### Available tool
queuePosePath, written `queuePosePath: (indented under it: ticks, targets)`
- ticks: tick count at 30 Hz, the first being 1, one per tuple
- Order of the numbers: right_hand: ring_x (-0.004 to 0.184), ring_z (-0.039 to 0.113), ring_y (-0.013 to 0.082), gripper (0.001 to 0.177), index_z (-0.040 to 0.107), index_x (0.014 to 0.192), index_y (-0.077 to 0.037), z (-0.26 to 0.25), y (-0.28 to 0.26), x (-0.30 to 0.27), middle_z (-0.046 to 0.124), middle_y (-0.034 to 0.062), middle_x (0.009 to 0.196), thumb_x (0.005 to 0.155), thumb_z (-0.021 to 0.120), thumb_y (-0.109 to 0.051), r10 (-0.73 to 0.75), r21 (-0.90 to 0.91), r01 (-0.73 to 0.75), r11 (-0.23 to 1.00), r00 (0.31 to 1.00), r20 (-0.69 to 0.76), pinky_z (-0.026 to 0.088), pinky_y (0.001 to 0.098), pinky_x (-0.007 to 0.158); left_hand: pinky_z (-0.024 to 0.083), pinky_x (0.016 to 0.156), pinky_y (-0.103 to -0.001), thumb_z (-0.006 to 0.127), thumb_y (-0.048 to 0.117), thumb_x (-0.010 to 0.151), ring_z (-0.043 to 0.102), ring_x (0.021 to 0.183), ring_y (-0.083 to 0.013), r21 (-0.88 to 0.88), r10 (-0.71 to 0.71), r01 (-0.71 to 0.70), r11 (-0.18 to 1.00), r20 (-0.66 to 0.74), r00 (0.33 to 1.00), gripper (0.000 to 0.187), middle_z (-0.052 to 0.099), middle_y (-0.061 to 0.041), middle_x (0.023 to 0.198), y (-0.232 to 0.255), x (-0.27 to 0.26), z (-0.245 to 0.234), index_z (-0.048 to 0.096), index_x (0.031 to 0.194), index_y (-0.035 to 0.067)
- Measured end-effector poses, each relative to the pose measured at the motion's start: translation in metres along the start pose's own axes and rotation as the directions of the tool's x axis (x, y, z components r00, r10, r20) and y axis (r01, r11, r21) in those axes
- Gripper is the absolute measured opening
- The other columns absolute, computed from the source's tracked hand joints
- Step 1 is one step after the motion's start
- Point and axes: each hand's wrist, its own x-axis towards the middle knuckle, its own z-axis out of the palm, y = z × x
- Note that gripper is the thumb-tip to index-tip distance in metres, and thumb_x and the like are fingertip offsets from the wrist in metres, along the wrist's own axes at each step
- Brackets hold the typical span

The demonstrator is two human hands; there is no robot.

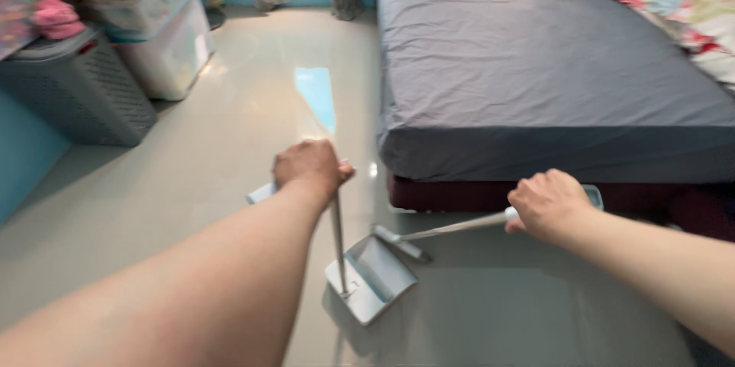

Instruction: Sweeping the floor of a bedroom using a broom and dustpan.

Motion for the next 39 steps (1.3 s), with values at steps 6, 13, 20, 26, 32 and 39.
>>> queuePosePath:
  ticks: [6,13,20,26,32,39]
  targets:
    - [0.092,0.075,0.0226,0.058,0.078,0.089,-0.015,0.011,0.003,-0.043,0.076,0.0034,0.088,0.083,0.067,-0.072,0.105,0.026,-0.109,0.994,0.988,0.115,0.058,0.0361,0.078,0.057,0.089,-0.043,0.072,0.054,0.082,0.072,0.108,-0.0289,0.045,0.008,-0.007,0.999,-0.039,0.999,0.047,0.074,-0.012,0.115,0.006,0.015,0.001,0.078,0.106,0.014]
    - [0.094,0.076,0.0207,0.057,0.078,0.090,-0.016,0.033,0.024,-0.064,0.076,0.0020,0.089,0.083,0.065,-0.072,0.201,0.038,-0.205,0.978,0.976,0.078,0.060,0.0345,0.077,0.057,0.089,-0.041,0.068,0.057,0.086,0.073,0.107,-0.0296,0.088,0.015,-0.011,0.996,-0.045,0.999,0.048,0.076,-0.012,0.113,-0.005,0.013,-0.009,0.080,0.105,0.015]
    - [0.098,0.076,0.0192,0.054,0.079,0.096,-0.019,0.053,0.059,-0.084,0.077,0.0002,0.095,0.080,0.069,-0.070,0.327,-0.034,-0.325,0.945,0.936,0.131,0.061,0.0345,0.078,0.057,0.091,-0.045,0.063,0.064,0.088,0.072,0.108,-0.0333,0.121,0.084,-0.083,0.989,-0.009,0.996,0.058,0.075,-0.015,0.113,-0.038,0.006,-0.034,0.078,0.107,0.012]
    - [0.101,0.075,0.0179,0.033,0.079,0.098,-0.022,0.069,0.009,-0.086,0.077,-0.0020,0.097,0.085,0.076,-0.053,0.343,-0.127,-0.324,0.937,0.923,0.174,0.060,0.0418,0.079,0.057,0.093,-0.045,0.062,0.066,0.086,0.072,0.110,-0.0335,0.177,0.240,-0.244,0.954,0.041,0.970,0.060,0.075,-0.016,0.113,-0.058,0.012,-0.042,0.080,0.104,0.011]
    - [0.094,0.078,0.0186,0.040,0.080,0.095,-0.019,0.087,-0.056,-0.099,0.079,-0.0007,0.091,0.085,0.075,-0.057,0.377,-0.010,-0.390,0.921,0.884,0.275,0.062,0.0400,0.074,0.057,0.091,-0.045,0.064,0.062,0.084,0.073,0.104,-0.0329,0.138,0.298,-0.311,0.940,0.106,0.949,0.055,0.075,-0.015,0.109,-0.092,-0.004,-0.037,0.080,0.101,0.012]
    - [0.098,0.077,0.0175,0.038,0.080,0.096,-0.017,0.015,-0.120,-0.113,0.078,0.0004,0.095,0.078,0.083,-0.051,0.374,0.010,-0.408,0.913,0.847,0.378,0.062,0.0333,0.075,0.058,0.086,-0.045,0.067,0.057,0.086,0.073,0.100,-0.0324,0.088,0.390,-0.391,0.916,0.026,0.920,0.050,0.076,-0.015,0.105,-0.080,0.004,-0.031,0.079,0.100,0.011]
